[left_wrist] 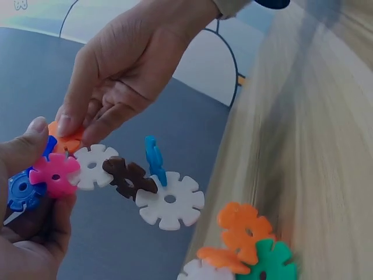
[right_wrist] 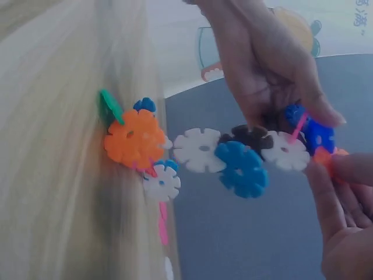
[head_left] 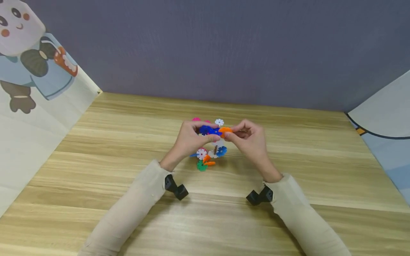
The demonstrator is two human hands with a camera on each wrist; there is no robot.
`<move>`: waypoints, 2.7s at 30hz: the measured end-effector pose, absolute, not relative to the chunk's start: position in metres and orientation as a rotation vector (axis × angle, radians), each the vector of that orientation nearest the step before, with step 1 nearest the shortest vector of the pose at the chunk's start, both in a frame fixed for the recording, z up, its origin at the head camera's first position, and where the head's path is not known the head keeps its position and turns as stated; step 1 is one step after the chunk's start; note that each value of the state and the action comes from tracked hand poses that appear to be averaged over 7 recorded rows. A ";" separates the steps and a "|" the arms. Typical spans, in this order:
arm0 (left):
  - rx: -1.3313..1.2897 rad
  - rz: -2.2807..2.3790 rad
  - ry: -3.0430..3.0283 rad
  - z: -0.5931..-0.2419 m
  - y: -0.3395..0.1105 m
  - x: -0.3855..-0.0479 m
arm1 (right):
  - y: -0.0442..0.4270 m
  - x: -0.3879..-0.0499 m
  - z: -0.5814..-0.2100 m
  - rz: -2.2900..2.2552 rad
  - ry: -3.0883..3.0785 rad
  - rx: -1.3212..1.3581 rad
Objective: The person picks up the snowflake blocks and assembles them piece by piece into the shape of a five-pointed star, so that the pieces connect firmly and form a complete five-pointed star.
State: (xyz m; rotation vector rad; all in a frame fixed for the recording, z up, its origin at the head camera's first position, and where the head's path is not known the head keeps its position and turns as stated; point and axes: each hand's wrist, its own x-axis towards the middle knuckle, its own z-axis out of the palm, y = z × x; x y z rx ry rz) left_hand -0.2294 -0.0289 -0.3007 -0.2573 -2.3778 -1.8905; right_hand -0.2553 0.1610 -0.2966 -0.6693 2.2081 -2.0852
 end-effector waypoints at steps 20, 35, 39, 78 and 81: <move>-0.415 -1.870 -2.413 -0.298 -0.034 -0.232 | 0.170 -0.264 -0.289 -1.880 2.332 -0.823; -0.442 -1.819 -2.387 -0.299 -0.027 -0.231 | 0.158 -0.259 -0.290 -1.853 2.480 -1.023; -0.420 -1.809 -2.379 -0.298 -0.033 -0.233 | 0.159 -0.257 -0.288 -1.792 2.540 -1.029; -0.390 -1.776 -2.344 -0.293 -0.046 -0.237 | 0.158 -0.246 -0.330 -0.937 2.363 -1.223; -0.387 -1.793 -2.364 -0.294 -0.046 -0.237 | 0.164 -0.246 -0.330 -0.918 2.365 -1.208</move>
